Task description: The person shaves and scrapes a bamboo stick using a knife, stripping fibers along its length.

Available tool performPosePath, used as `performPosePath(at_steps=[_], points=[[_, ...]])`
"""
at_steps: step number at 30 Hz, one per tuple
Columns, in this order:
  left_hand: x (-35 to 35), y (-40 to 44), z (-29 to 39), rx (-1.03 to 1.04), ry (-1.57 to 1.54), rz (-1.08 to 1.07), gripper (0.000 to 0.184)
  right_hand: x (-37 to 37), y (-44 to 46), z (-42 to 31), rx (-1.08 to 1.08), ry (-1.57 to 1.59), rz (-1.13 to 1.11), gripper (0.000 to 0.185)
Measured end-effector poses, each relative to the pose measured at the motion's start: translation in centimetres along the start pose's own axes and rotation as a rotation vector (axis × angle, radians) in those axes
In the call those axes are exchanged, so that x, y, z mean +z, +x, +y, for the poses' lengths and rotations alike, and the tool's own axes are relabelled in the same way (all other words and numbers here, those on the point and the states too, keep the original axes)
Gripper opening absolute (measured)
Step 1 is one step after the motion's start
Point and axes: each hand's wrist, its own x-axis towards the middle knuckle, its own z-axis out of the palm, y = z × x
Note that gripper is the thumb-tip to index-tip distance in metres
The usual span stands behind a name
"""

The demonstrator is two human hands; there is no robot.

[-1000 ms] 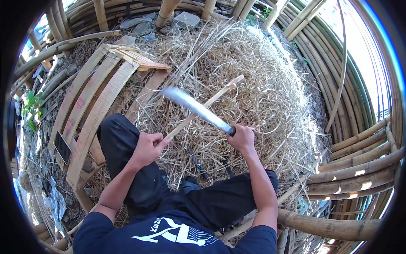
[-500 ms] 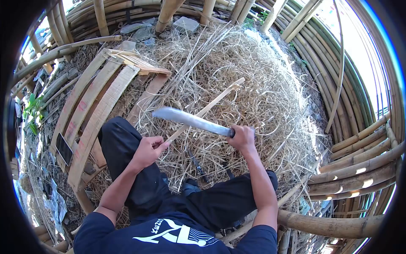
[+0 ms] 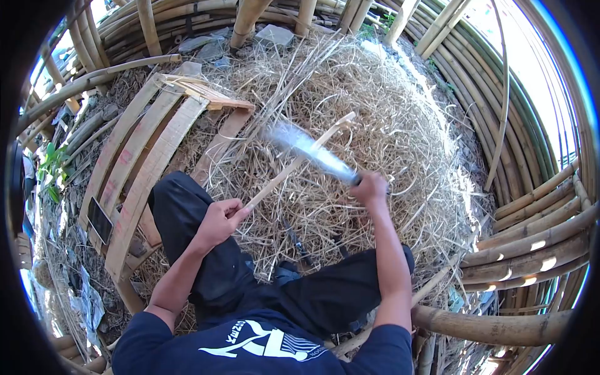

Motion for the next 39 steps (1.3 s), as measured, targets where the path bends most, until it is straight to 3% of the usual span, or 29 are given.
performPosePath(at_steps=[1, 3, 7, 9, 12, 14, 16, 17, 21, 23, 26, 27, 28, 30, 32, 34, 35, 38, 39], points=[[0.4, 0.1, -0.3, 0.012, 0.016, 0.016, 0.025, 0.0, -0.2, 0.2, 0.009, 0.002, -0.004, 0.024], [0.6, 0.6, -0.3, 0.063, 0.062, 0.038, 0.025, -0.7, 1.1, 0.1, 0.388, -0.116, 0.028, 0.022], [-0.5, 0.6, -0.8, -0.050, -0.173, -0.019, 0.026, -1.1, -1.3, -2.2, 0.370, 0.068, 0.003, 0.023], [-0.5, 0.8, -0.7, -0.042, -0.146, -0.013, 0.026, -2.1, -1.9, -3.4, 0.040, 0.079, -0.013, 0.023], [-0.5, 0.3, 0.1, -0.032, -0.074, -0.008, 0.027, -1.9, -1.1, -2.8, -0.128, -0.109, -0.139, 0.022], [-0.5, -0.1, -0.4, -0.021, -0.078, -0.030, 0.027, -0.1, -0.3, 0.2, -0.049, -0.013, -0.045, 0.020], [-0.2, 0.0, -0.2, 0.000, -0.076, 0.004, 0.025, -0.4, 1.2, 0.8, 0.381, -0.049, 0.004, 0.020], [-0.4, -0.1, 0.2, 0.024, -0.007, 0.005, 0.024, 0.0, 0.8, 0.5, 0.389, -0.118, 0.017, 0.027], [-0.8, 0.3, -0.6, -0.037, -0.105, -0.053, 0.021, -1.0, -1.4, -2.1, 0.332, 0.091, -0.016, 0.027], [-0.9, 0.4, -0.6, -0.081, -0.206, -0.069, 0.023, -1.5, -1.9, -2.9, 0.028, 0.128, 0.017, 0.025], [-0.6, 0.3, -1.4, -0.032, -0.108, -0.041, 0.024, -0.4, -0.6, -0.5, -0.107, -0.085, -0.104, 0.023], [-0.9, 0.0, -0.7, -0.044, -0.046, -0.044, 0.024, -0.4, -0.3, -0.2, 0.062, -0.031, -0.009, 0.024], [-0.9, -0.1, -0.5, -0.048, -0.041, -0.054, 0.024, -0.1, -0.7, -0.2, 0.072, -0.028, -0.012, 0.024], [-0.9, 0.4, 0.1, 0.005, 0.010, -0.040, 0.023, -0.2, 0.5, 0.1, 0.421, 0.020, -0.033, 0.025], [-1.2, 0.2, -0.4, -0.101, -0.114, -0.072, 0.022, 0.5, -0.8, -0.6, 0.385, 0.024, 0.005, 0.027], [-1.6, 0.7, -0.8, -0.081, -0.239, -0.088, 0.022, -0.3, -1.9, -1.8, 0.069, 0.163, 0.113, 0.025], [-1.7, 0.7, -0.6, -0.106, -0.210, -0.094, 0.024, -0.9, -2.0, -2.2, -0.005, 0.090, 0.023, 0.025], [-1.5, 0.2, -0.5, -0.092, -0.116, -0.078, 0.026, -0.8, -1.0, -0.3, -0.123, -0.012, -0.111, 0.024], [-1.5, -0.1, -0.6, -0.105, -0.109, -0.090, 0.026, -0.1, -0.4, 0.5, 0.060, -0.005, -0.030, 0.025]])
